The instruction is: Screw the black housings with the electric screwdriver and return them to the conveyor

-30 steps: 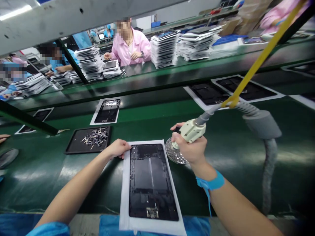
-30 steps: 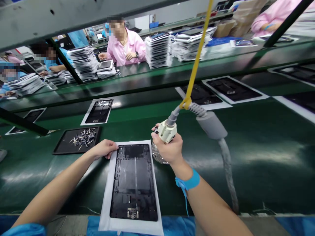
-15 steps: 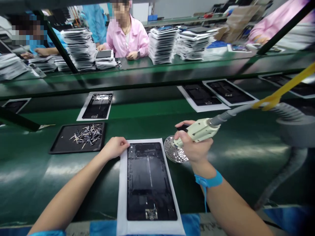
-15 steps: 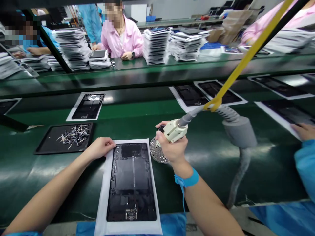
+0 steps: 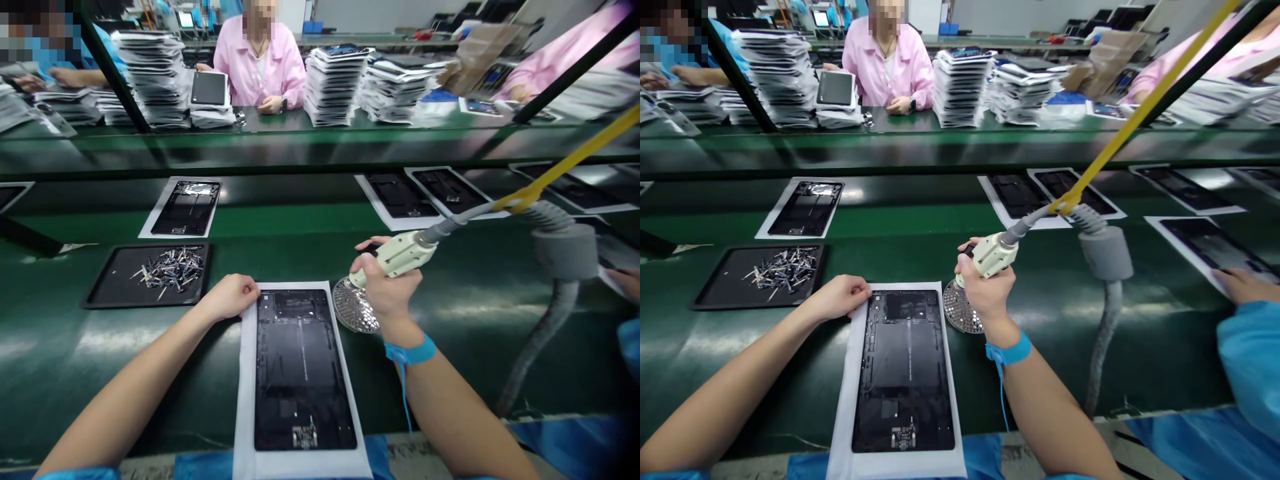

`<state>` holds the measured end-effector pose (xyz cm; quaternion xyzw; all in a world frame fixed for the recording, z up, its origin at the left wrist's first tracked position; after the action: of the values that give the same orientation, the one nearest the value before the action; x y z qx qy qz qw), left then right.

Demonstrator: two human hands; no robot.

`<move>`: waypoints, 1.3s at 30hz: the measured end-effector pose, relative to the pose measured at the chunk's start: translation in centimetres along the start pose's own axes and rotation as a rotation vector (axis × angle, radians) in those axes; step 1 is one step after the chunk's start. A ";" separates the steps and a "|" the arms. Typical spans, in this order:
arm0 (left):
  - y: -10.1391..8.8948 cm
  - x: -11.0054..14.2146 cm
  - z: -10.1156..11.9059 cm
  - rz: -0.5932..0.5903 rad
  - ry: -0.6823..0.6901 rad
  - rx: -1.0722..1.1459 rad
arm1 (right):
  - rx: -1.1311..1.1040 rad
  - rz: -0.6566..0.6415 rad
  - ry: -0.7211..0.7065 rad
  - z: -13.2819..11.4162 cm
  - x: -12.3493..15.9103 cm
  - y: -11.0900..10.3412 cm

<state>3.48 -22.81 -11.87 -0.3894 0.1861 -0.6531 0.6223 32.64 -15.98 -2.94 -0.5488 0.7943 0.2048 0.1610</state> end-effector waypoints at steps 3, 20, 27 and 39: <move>0.0 0.1 0.0 -0.001 -0.003 0.001 | -0.021 -0.009 -0.007 0.1 0.1 0.1; 0.6 -0.2 -1.0 -0.052 -0.102 0.166 | 0.008 -0.030 0.020 0.8 0.1 0.5; 0.7 -0.3 -1.3 -0.059 -0.102 0.181 | 0.001 -0.031 0.041 1.5 0.1 0.4; 1.7 -0.9 -1.8 -0.109 -0.133 0.278 | -0.173 -0.156 0.090 -2.5 3.3 5.1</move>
<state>3.25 -22.65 -14.52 -0.3517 0.0309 -0.6780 0.6447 26.62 -18.28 -1.59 -0.6293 0.7351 0.2345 0.0929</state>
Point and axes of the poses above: each hand's wrist, its own x-axis away from the middle knuckle, its own y-axis out of the palm, z = x × y, the point moved 10 cm from there along -x, towards the middle knuckle, and after that the axes turned 10 degrees about z, right-handed, at the moved point
